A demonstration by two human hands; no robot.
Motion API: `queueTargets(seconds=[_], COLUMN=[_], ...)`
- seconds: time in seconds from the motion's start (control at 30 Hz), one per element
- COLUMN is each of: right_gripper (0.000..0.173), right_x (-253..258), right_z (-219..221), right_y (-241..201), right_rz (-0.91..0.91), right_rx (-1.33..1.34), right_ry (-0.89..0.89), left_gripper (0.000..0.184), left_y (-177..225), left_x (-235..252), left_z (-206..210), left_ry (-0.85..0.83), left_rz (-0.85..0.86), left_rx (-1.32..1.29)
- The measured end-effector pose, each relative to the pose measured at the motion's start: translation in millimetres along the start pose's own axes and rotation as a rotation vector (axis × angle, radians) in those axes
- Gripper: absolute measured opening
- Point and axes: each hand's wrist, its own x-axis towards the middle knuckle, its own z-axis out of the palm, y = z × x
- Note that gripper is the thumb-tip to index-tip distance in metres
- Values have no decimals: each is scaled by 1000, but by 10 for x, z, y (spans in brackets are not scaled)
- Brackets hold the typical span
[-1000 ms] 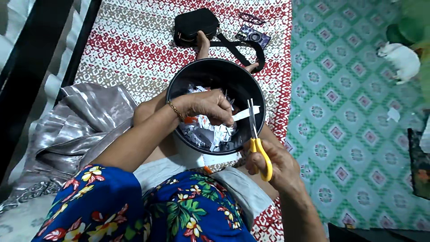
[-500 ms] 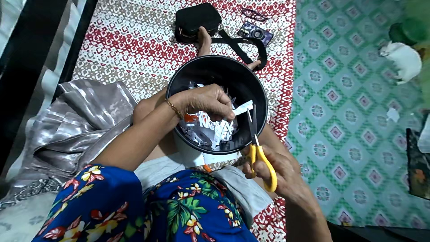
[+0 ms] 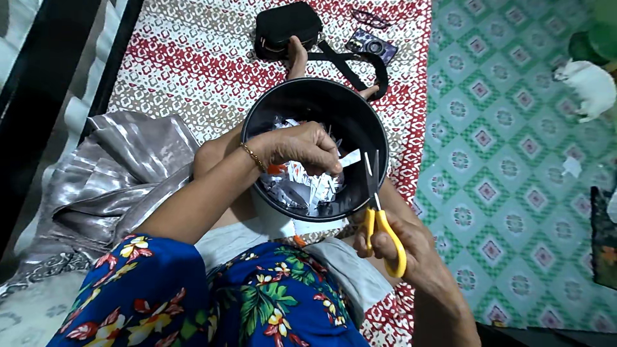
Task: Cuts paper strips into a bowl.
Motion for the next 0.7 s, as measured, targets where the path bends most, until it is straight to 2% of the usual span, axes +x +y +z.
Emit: queueTargets(seconds=[0.1,0.2,0.3,0.4,0.47,0.6,0.7], right_gripper=[64,52,38,31,38,61,66], right_x=[5,73,116,101,82,41,53], right_z=[27,84,113,105,83,53,85], right_y=[-47,-114,-92,-72,-65,-45,-66], right_rz=[38,76,29,10,28,40,42], right_rx=[-53,-69,-13,34,24,-142,-202], right_ry=[-37,1,65,89,75,10,-6], left_gripper=[29,27,28,28,27,26,24], left_y=[21,22,40,64,65,39,47], left_x=[15,33,20,2,1,8,17], left_z=[13,29,45,40,35,35,43], left_ry=[-7,-31,-19,18,30,40,24], left_rz=[-10,-1,-13,-44,-52,-24,-27], left_rx=[12,30,17,19,19,-6,8])
